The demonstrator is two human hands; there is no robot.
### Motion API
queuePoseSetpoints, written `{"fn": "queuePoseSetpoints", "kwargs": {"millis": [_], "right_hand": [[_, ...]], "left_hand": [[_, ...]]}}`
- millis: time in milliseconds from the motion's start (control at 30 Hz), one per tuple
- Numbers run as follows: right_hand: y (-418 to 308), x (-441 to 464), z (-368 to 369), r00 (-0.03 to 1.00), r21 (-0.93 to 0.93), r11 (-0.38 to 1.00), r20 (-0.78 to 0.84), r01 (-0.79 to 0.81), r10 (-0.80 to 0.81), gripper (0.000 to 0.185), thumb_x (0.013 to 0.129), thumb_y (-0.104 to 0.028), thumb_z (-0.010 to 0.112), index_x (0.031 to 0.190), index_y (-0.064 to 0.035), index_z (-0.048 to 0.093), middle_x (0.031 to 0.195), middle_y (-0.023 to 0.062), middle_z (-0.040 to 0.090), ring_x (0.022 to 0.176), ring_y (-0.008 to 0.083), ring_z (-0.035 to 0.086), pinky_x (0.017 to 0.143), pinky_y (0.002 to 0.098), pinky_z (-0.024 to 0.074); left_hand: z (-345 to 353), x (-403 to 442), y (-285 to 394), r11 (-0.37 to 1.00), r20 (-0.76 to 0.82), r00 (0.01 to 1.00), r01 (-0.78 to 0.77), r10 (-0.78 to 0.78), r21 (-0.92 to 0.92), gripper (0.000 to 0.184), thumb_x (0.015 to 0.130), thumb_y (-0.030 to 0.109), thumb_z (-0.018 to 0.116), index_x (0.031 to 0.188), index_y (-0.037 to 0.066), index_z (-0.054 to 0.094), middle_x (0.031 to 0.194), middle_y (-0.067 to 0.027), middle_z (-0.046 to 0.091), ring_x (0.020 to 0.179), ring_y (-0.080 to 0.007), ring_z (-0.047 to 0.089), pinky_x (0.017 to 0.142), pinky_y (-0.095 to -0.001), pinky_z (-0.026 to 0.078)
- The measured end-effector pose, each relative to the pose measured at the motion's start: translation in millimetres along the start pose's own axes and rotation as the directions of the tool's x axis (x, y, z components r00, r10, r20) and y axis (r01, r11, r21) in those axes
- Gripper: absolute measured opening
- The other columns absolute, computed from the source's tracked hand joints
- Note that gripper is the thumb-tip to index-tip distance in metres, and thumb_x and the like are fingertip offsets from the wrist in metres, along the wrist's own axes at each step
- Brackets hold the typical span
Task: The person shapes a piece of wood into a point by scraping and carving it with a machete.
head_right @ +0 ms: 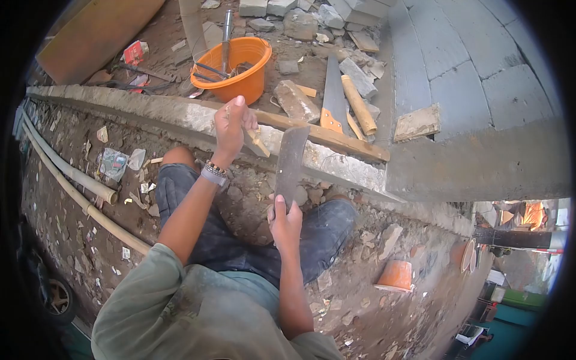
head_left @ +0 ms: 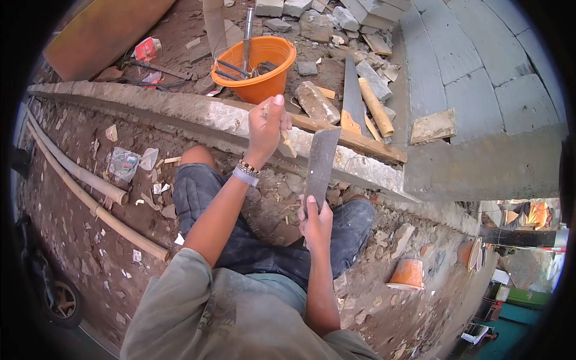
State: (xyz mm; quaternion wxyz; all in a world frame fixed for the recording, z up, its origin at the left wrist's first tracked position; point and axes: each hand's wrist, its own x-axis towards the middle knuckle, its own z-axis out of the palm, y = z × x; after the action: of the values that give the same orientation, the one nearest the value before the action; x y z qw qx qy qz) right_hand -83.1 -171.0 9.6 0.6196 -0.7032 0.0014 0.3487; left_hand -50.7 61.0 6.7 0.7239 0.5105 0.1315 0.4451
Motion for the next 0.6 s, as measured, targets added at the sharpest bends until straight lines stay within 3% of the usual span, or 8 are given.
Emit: {"fn": "queuePoseSetpoints", "kwargs": {"millis": [100,200,300,400,500,533,600], "right_hand": [[-0.1,10.5,9.2,0.966,-0.233,0.939,0.007,0.255,-0.26,0.033,0.105,-0.03,0.051,0.099,0.0003,0.062,0.061,0.0009,0.054,0.049,0.01,0.047,0.05,0.0292,0.0394],[-16.0,5.4,17.9,0.978,-0.253,0.945,0.022,0.208,-0.209,0.035,0.104,-0.029,0.05,0.092,0.0011,0.061,0.059,0.0024,0.055,0.053,0.014,0.053,0.054,0.0342,0.0431],[-20.2,3.2,24.1,0.962,-0.315,0.914,-0.007,0.256,-0.272,0.037,0.104,-0.031,0.051,0.09,0.0012,0.06,0.059,0.0055,0.057,0.055,0.017,0.057,0.057,0.0361,0.0451],[-28.5,4.7,27.6,0.967,-0.329,0.913,0.009,0.242,-0.253,0.039,0.103,-0.032,0.051,0.091,0.0038,0.059,0.062,0.015,0.061,0.059,0.0303,0.063,0.061,0.0422,0.0477],[-17.3,14.8,31.7,0.952,-0.461,0.845,-0.004,0.271,-0.307,0.041,0.103,-0.032,0.051,0.091,0.0056,0.058,0.067,0.0236,0.063,0.066,0.0446,0.063,0.066,0.0504,0.0481],[-25.6,11.7,35.1,0.966,-0.409,0.881,0.0,0.238,-0.26,0.041,0.103,-0.031,0.05,0.091,0.0072,0.058,0.071,0.0283,0.063,0.072,0.0523,0.061,0.069,0.0566,0.0459],[-33.1,9.5,38.7,0.958,-0.405,0.873,0.029,0.273,-0.286,0.041,0.103,-0.031,0.049,0.091,0.0073,0.058,0.071,0.0285,0.063,0.072,0.0513,0.061,0.069,0.0571,0.046]], "left_hand": [[6.8,1.6,-3.1,0.99,0.042,0.999,-0.006,0.0,0.138,0.044,0.107,0.03,0.05,0.07,0.007,0.047,0.059,-0.0012,0.047,0.055,-0.0111,0.048,0.054,-0.0281,0.042],[14.8,4.3,0.5,0.973,0.068,0.996,-0.069,0.055,0.219,0.044,0.107,0.03,0.049,0.071,0.006,0.048,0.06,-0.0013,0.047,0.054,-0.0104,0.047,0.054,-0.0279,0.042],[22.6,10.8,13.4,0.977,0.091,0.993,-0.096,0.08,0.193,0.045,0.108,0.031,0.049,0.07,0.006,0.047,0.06,-0.0014,0.047,0.054,-0.0101,0.046,0.053,-0.0282,0.041],[21.2,14.8,1.0,0.975,0.077,0.991,-0.126,0.114,0.184,0.047,0.108,0.031,0.049,0.068,0.006,0.045,0.06,-0.0016,0.047,0.054,-0.0104,0.044,0.053,-0.0285,0.04],[21.4,18.8,-4.3,0.974,0.057,0.987,-0.155,0.147,0.163,0.047,0.107,0.03,0.05,0.067,0.007,0.043,0.059,-0.0017,0.046,0.053,-0.0109,0.044,0.052,-0.0287,0.04],[17.6,20.1,-7.2,0.978,0.065,0.986,-0.158,0.151,0.136,0.047,0.107,0.031,0.05,0.068,0.006,0.045,0.059,-0.0019,0.048,0.053,-0.0103,0.045,0.051,-0.0285,0.04],[16.2,19.6,-9.0,0.978,0.056,0.986,-0.163,0.157,0.127,0.047,0.106,0.032,0.05,0.067,0.006,0.043,0.057,-0.0025,0.047,0.052,-0.011,0.045,0.051,-0.0285,0.04]]}}
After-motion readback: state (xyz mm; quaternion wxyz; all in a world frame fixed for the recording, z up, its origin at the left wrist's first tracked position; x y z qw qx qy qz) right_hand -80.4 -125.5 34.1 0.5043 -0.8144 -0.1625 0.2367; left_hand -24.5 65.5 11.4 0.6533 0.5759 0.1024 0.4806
